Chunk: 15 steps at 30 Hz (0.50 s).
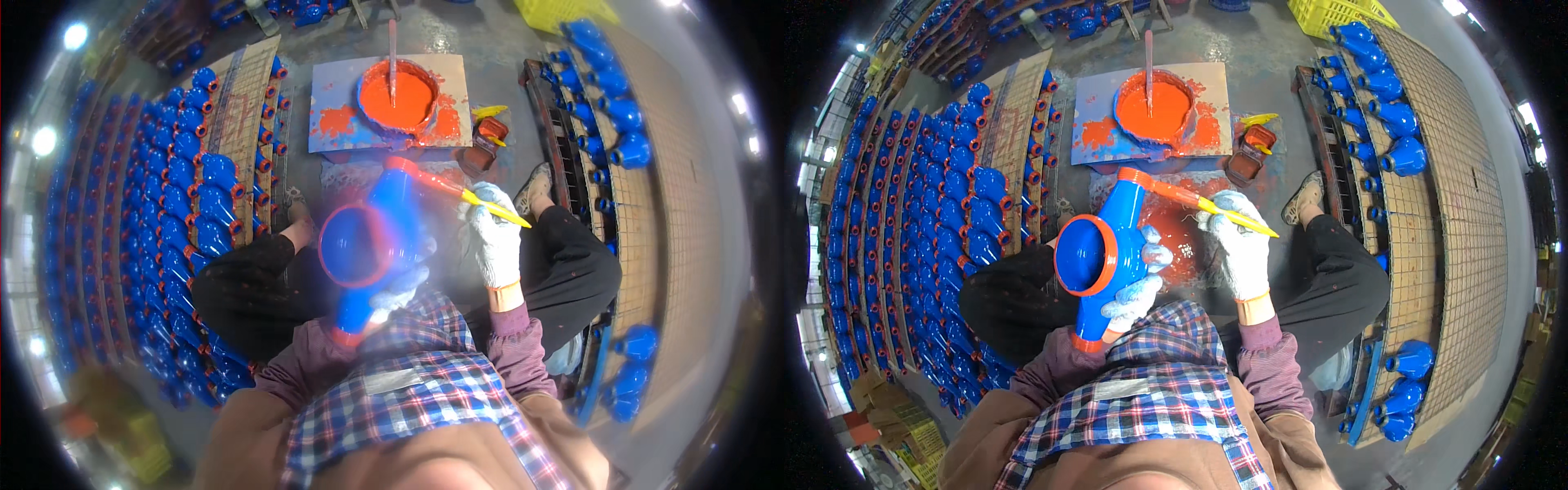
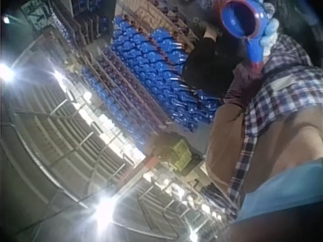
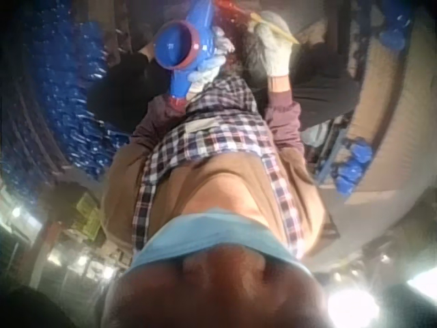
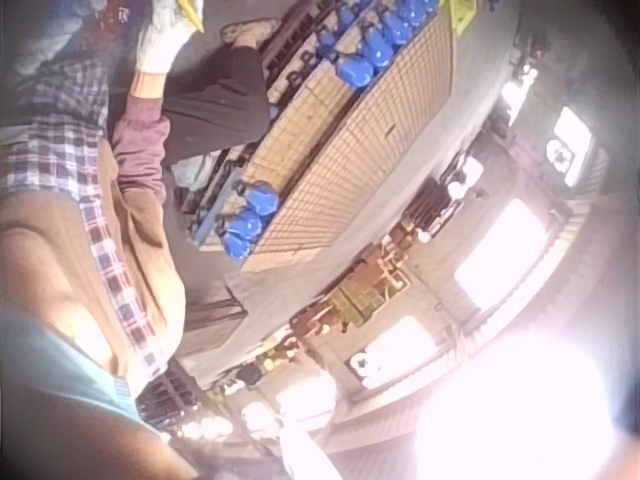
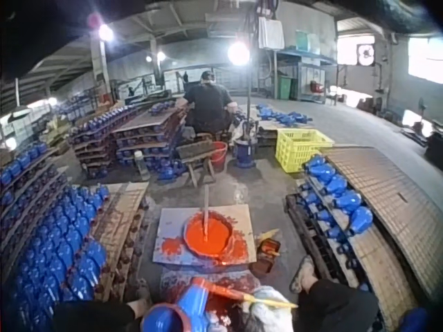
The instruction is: Painting blue metal components with red paint using a brush.
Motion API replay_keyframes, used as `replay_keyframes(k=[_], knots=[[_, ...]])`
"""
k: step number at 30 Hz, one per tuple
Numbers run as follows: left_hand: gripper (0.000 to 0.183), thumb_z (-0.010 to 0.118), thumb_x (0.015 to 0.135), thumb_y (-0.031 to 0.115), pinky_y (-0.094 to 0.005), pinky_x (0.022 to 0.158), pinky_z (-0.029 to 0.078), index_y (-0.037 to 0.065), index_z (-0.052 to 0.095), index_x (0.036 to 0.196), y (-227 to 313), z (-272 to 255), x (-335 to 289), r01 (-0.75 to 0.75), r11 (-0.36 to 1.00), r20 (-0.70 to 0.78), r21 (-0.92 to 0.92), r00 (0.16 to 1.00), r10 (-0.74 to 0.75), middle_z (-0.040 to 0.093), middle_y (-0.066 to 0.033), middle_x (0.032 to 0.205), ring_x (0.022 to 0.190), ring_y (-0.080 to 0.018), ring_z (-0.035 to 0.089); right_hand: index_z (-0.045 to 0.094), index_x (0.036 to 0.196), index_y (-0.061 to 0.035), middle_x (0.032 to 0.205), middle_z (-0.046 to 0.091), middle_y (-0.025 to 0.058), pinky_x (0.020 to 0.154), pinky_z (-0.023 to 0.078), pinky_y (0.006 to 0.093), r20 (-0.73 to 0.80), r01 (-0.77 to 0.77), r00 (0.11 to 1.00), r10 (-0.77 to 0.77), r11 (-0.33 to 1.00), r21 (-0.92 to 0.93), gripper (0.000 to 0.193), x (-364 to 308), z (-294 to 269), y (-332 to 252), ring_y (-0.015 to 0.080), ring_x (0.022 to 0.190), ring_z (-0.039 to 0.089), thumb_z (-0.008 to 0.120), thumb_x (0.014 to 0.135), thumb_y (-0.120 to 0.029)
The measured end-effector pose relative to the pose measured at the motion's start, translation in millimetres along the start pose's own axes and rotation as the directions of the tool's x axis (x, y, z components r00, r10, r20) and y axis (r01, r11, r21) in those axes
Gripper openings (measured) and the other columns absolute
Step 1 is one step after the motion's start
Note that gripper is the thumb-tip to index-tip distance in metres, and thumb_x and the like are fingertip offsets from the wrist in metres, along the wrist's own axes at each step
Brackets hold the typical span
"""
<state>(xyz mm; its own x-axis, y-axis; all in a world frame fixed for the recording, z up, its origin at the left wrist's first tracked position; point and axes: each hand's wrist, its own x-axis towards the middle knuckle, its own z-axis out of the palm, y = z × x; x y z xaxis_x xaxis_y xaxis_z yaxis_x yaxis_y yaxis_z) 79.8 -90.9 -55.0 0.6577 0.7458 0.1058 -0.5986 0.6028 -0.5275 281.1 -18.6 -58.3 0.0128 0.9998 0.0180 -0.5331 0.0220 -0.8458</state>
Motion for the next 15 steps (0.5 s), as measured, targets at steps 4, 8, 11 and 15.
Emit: replay_keyframes(k=[4, 8, 11, 15], knots=[[0.069, 0.049, 0.095, 0.051, -0.0509, 0.076, 0.054, 0.005, 0.032, 0.144, 3, 30, 0, -0.104, 0.906, -0.082, 0.411, 0.985, 0.151, 0.043, -0.0233, 0.14, 0.107, -0.039, 0.055, 0.061, 0.106, 0.0028, 0.106, 0.06, 0.0098, 0.079, 0.054, 0.0311, 0.025, 0.067, 0.998, -0.063, 0.977, -0.202, 0.02, -2, -2, -15, 0.0203, 0.089, 0.065, 0.064, 0.086, 0.003], [0.09, 0.062, 0.082, 0.058, -0.052, 0.106, 0.041, 0.005, 0.029, 0.147, 31, 55, -17, 0.164, 0.274, -0.27, 0.947, 0.871, 0.41, 0.045, -0.0227, 0.139, 0.125, -0.0366, 0.051, 0.061, 0.103, 0.0032, 0.102, 0.059, 0.0095, 0.077, 0.054, 0.031, 0.032, 0.165, 0.986, -0.162, 0.943, -0.288, 0.019, -6, 1, -48, 0.02, 0.085, 0.064, 0.067, 0.085, 0.0], [0.115, 0.086, 0.061, 0.04, -0.0491, 0.109, 0.037, 0.007, 0.022, 0.15, 46, 69, -27, 0.124, -0.362, -0.021, 0.924, 0.961, 0.276, 0.04, -0.0192, 0.144, 0.129, -0.0337, 0.046, 0.061, 0.101, 0.0033, 0.098, 0.059, 0.0099, 0.074, 0.055, 0.0312, 0.091, 0.193, 0.981, -0.172, 0.924, -0.33, 0.019, -11, 6, -74, 0.0202, 0.081, 0.065, 0.068, 0.084, -0.003], [0.119, 0.093, 0.048, 0.026, -0.0438, 0.107, 0.039, 0.002, 0.029, 0.145, 41, 90, -26, -0.072, -0.728, 0.2, 0.682, 0.976, 0.091, 0.044, -0.0162, 0.14, 0.127, -0.0303, 0.048, 0.063, 0.097, 0.0033, 0.097, 0.06, 0.0106, 0.074, 0.056, 0.0315, 0.105, 0.219, 0.975, -0.194, 0.901, -0.373, 0.019, -20, 15, -105, 0.0207, 0.083, 0.065, 0.071, 0.079, -0.002]])
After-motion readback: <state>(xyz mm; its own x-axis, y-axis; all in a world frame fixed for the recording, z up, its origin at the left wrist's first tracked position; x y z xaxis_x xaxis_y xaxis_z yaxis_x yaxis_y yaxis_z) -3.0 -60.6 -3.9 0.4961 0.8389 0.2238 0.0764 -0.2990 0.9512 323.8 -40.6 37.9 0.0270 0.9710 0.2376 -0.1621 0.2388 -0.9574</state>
